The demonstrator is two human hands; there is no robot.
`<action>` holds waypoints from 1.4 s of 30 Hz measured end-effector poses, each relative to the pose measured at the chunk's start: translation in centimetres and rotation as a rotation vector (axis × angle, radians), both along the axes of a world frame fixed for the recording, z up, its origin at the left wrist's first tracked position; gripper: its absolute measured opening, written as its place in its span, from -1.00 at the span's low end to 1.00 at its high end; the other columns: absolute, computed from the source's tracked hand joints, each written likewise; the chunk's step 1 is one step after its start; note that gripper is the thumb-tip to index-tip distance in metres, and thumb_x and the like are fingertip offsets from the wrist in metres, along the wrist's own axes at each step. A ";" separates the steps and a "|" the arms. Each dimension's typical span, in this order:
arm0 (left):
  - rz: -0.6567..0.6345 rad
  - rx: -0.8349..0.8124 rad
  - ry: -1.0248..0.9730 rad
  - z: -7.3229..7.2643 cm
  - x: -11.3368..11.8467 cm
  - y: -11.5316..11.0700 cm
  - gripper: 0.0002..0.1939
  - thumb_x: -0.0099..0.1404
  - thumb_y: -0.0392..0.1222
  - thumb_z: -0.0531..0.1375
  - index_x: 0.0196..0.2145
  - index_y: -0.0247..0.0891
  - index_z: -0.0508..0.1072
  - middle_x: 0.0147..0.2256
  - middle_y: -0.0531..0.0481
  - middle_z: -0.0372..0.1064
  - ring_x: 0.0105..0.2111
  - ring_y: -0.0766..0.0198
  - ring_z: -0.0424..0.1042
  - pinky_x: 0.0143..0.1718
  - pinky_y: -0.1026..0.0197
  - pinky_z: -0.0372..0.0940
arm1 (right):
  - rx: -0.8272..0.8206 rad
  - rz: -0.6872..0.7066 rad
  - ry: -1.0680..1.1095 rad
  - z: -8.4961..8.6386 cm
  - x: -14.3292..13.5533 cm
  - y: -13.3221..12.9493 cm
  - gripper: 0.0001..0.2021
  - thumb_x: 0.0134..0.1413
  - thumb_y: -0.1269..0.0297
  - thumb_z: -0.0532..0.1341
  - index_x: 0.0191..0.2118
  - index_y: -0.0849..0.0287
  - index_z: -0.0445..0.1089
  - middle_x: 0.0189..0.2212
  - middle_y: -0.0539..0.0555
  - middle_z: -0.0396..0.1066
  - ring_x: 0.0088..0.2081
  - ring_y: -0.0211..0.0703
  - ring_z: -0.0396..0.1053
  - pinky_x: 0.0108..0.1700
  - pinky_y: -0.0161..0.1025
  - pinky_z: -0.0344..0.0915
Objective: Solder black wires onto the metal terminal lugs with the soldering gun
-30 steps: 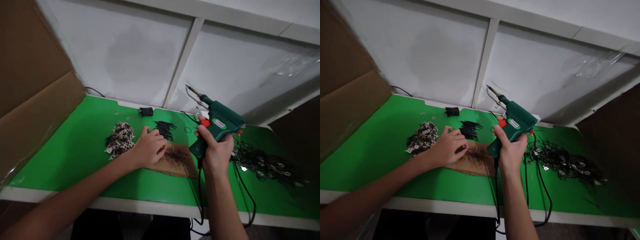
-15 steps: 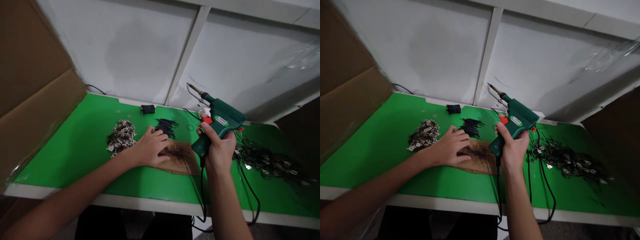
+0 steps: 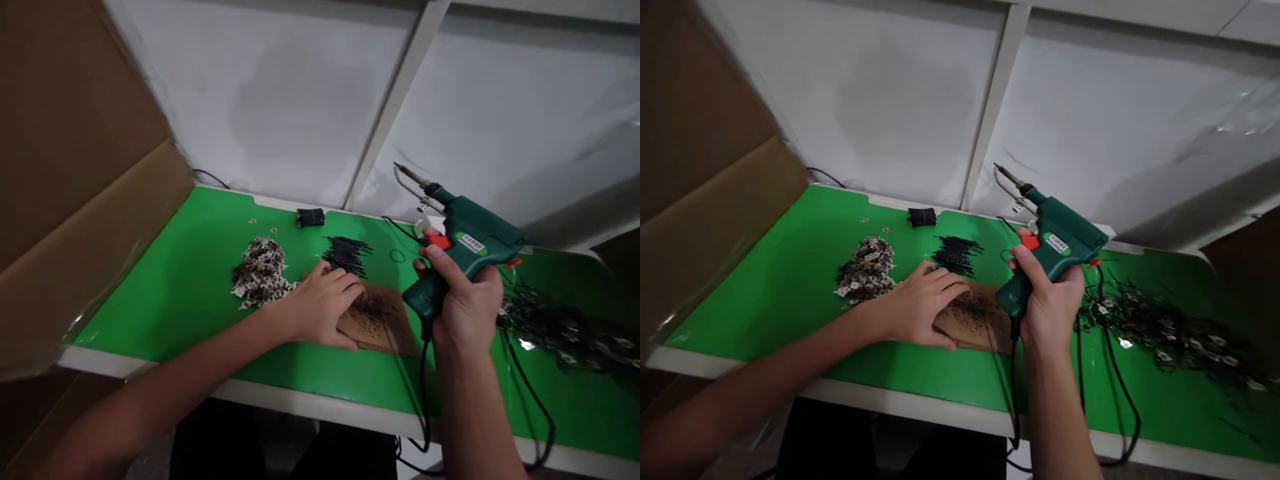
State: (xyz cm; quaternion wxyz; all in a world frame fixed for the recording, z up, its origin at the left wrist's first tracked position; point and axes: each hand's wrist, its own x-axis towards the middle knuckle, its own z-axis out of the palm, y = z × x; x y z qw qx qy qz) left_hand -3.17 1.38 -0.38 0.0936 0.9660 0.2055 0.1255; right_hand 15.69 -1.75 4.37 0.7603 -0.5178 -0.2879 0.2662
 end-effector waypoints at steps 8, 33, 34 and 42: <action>-0.003 -0.050 0.018 0.3 0.1 0.2 -0.18 0.17 0.36 0.32 0.12 -0.36 0.35 0.12 -0.30 0.38 0.07 -0.08 0.36 0.13 -0.07 0.04 | -0.004 0.003 0.007 0.0 -0.2 0.1 -0.55 -0.39 0.34 0.57 -0.25 0.26 0.52 -0.23 0.21 0.56 -0.43 -0.25 0.39 -0.45 -0.35 0.37; 0.310 -0.337 0.413 5.5 -5.1 4.5 -0.84 0.18 -0.35 0.25 -0.36 -0.16 0.63 -0.35 0.06 0.62 -0.37 0.22 0.54 -0.31 0.24 0.20 | -0.072 0.038 -0.015 0.2 -0.6 -0.3 -0.58 -0.33 0.20 0.56 -0.25 0.09 0.51 -0.24 0.02 0.57 -0.44 -0.27 0.35 -0.45 -0.32 0.39; 0.305 -0.334 0.398 5.5 -5.1 4.5 -0.85 0.19 -0.34 0.25 -0.36 -0.16 0.63 -0.35 0.05 0.62 -0.38 0.23 0.54 -0.32 0.25 0.20 | -0.065 0.043 -0.014 0.2 -0.6 -0.3 -0.58 -0.34 0.21 0.56 -0.26 0.10 0.50 -0.27 0.01 0.56 -0.45 -0.29 0.34 -0.45 -0.33 0.38; 0.268 -0.351 0.353 5.3 -4.6 4.3 -0.81 0.16 -0.40 0.23 -0.39 -0.18 0.63 -0.37 0.05 0.61 -0.37 0.23 0.53 -0.38 0.28 0.21 | -0.025 0.049 -0.003 -0.3 -0.4 0.1 -0.66 -0.34 0.28 0.54 -0.43 0.18 0.41 -0.31 0.03 0.54 -0.43 -0.33 0.39 -0.41 -0.40 0.37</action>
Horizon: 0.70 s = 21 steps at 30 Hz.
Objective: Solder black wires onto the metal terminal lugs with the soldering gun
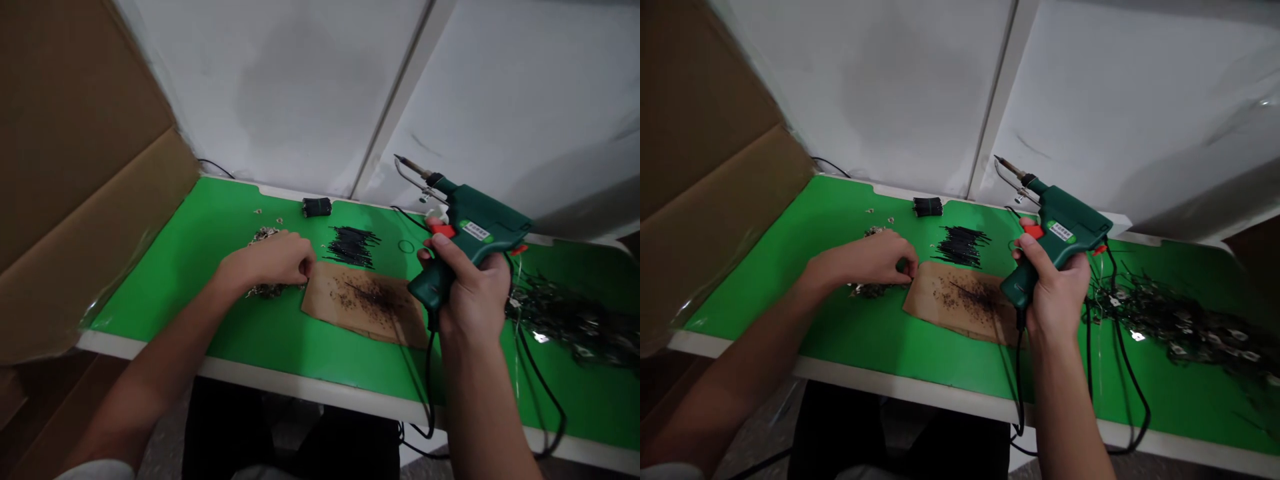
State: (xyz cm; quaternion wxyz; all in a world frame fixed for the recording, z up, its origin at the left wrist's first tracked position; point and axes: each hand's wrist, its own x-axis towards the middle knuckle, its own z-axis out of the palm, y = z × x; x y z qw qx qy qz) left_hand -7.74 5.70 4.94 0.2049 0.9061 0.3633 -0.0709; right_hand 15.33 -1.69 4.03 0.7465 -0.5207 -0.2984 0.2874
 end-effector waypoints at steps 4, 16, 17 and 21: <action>0.036 0.008 -0.004 0.0 -0.6 0.3 -0.80 0.13 -0.43 0.19 -0.43 -0.21 0.59 -0.42 0.07 0.57 -0.43 0.26 0.49 -0.42 0.27 0.17 | 0.003 0.006 0.010 0.0 0.2 0.1 -0.62 -0.37 0.28 0.56 -0.34 0.17 0.47 -0.31 0.01 0.55 -0.42 -0.32 0.40 -0.42 -0.40 0.37; -0.088 0.130 -0.557 -4.0 4.5 -2.8 -0.92 0.15 -0.39 0.21 -0.38 -0.27 0.48 -0.37 0.05 0.48 -0.34 0.31 0.43 -0.26 0.29 0.23 | 0.002 0.038 0.014 -0.1 0.5 -0.2 -0.62 -0.33 0.22 0.54 -0.33 0.14 0.45 -0.29 0.00 0.53 -0.40 -0.30 0.38 -0.39 -0.36 0.39; -0.115 0.132 -0.552 -4.8 5.2 -3.3 -0.92 0.16 -0.39 0.21 -0.36 -0.27 0.47 -0.36 0.04 0.48 -0.33 0.29 0.43 -0.25 0.28 0.24 | -0.005 0.039 0.009 -0.1 0.6 -0.2 -0.63 -0.32 0.21 0.53 -0.33 0.13 0.45 -0.28 -0.01 0.53 -0.39 -0.30 0.38 -0.38 -0.35 0.39; -0.176 0.146 -0.509 -6.1 6.1 -4.5 -0.89 0.25 -0.32 0.20 -0.24 -0.26 0.48 -0.28 0.02 0.52 -0.29 0.25 0.46 -0.22 0.23 0.26 | -0.004 0.042 -0.002 -0.2 0.7 -0.2 -0.64 -0.29 0.20 0.52 -0.32 0.12 0.44 -0.25 -0.01 0.54 -0.38 -0.29 0.37 -0.36 -0.32 0.41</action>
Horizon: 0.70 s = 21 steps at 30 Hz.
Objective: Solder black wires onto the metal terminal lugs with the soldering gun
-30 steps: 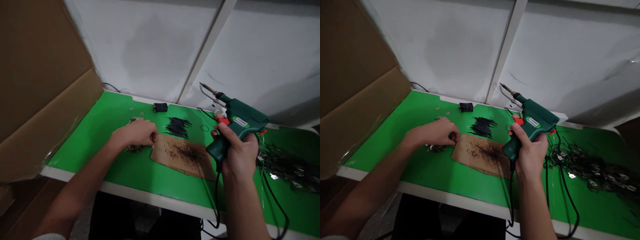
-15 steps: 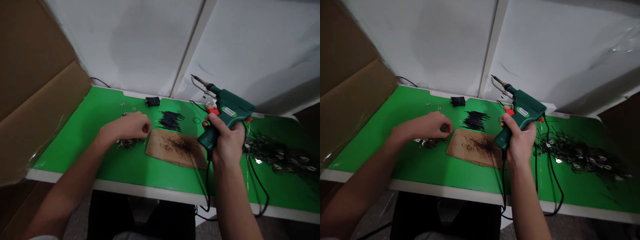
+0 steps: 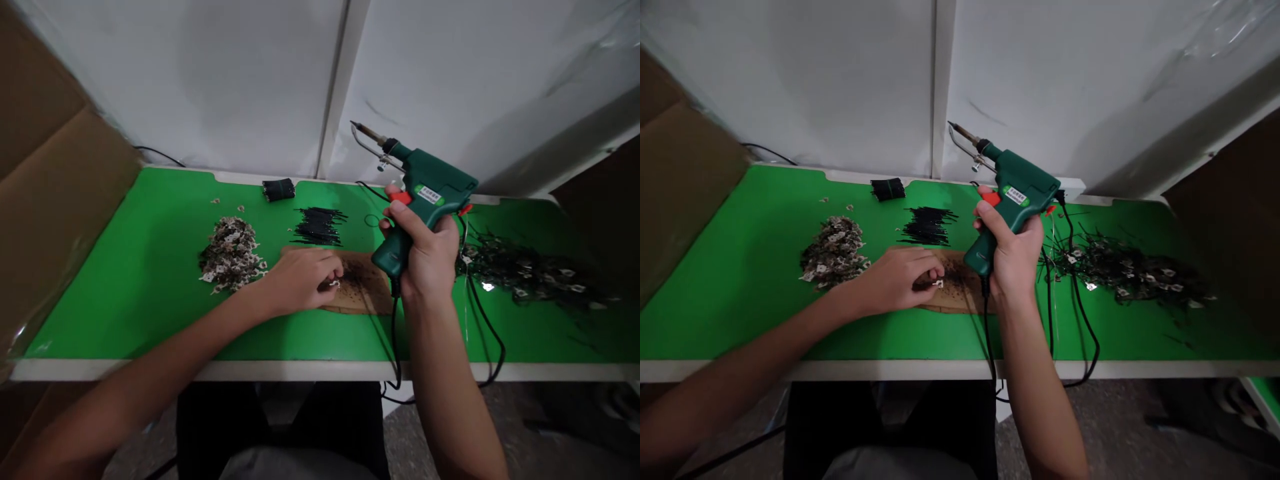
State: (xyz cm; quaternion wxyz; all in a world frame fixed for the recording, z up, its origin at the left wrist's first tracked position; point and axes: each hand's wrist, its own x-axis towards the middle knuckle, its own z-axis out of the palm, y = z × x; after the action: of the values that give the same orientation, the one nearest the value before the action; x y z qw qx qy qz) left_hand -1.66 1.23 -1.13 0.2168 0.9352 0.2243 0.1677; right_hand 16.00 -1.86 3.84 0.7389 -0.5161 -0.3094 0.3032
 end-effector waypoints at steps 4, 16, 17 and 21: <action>-0.018 0.092 0.066 0.5 -0.4 0.1 -0.93 0.31 -0.27 0.19 -0.27 -0.24 0.49 -0.25 0.01 0.51 -0.26 0.23 0.47 -0.24 0.21 0.24 | 0.025 0.023 0.034 0.0 -0.1 0.0 -0.61 -0.25 0.22 0.51 -0.25 0.15 0.44 -0.23 0.01 0.55 -0.40 -0.32 0.37 -0.35 -0.33 0.40; -0.028 0.200 0.076 0.9 1.8 -0.8 -0.78 0.47 -0.17 0.08 -0.24 -0.24 0.51 -0.24 -0.02 0.48 -0.26 0.23 0.44 -0.23 0.19 0.23 | 0.020 0.036 0.070 0.1 0.1 -0.2 -0.62 -0.21 0.23 0.51 -0.21 0.15 0.46 -0.17 0.04 0.56 -0.37 -0.32 0.39 -0.35 -0.33 0.41; -0.018 0.212 0.080 1.1 2.1 -0.6 -0.78 0.47 -0.17 0.08 -0.24 -0.24 0.51 -0.25 -0.01 0.47 -0.26 0.23 0.44 -0.24 0.19 0.23 | 0.019 0.029 0.062 0.1 0.2 -0.2 -0.62 -0.20 0.21 0.50 -0.22 0.14 0.46 -0.16 0.04 0.55 -0.37 -0.31 0.39 -0.35 -0.32 0.41; 0.006 0.260 0.129 1.2 3.3 -0.1 -0.78 0.46 -0.15 0.08 -0.24 -0.24 0.50 -0.25 -0.04 0.43 -0.25 0.18 0.43 -0.27 0.16 0.19 | 0.030 -0.003 0.042 0.2 0.5 -0.2 -0.65 -0.16 0.19 0.48 -0.21 0.12 0.45 -0.12 0.06 0.55 -0.34 -0.27 0.41 -0.32 -0.28 0.43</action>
State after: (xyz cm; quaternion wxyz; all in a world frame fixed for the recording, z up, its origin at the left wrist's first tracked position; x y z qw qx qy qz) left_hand 1.64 1.13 0.12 0.0785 0.9635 0.2170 0.1357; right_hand 16.51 -2.04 4.06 0.7534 -0.4989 -0.2977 0.3080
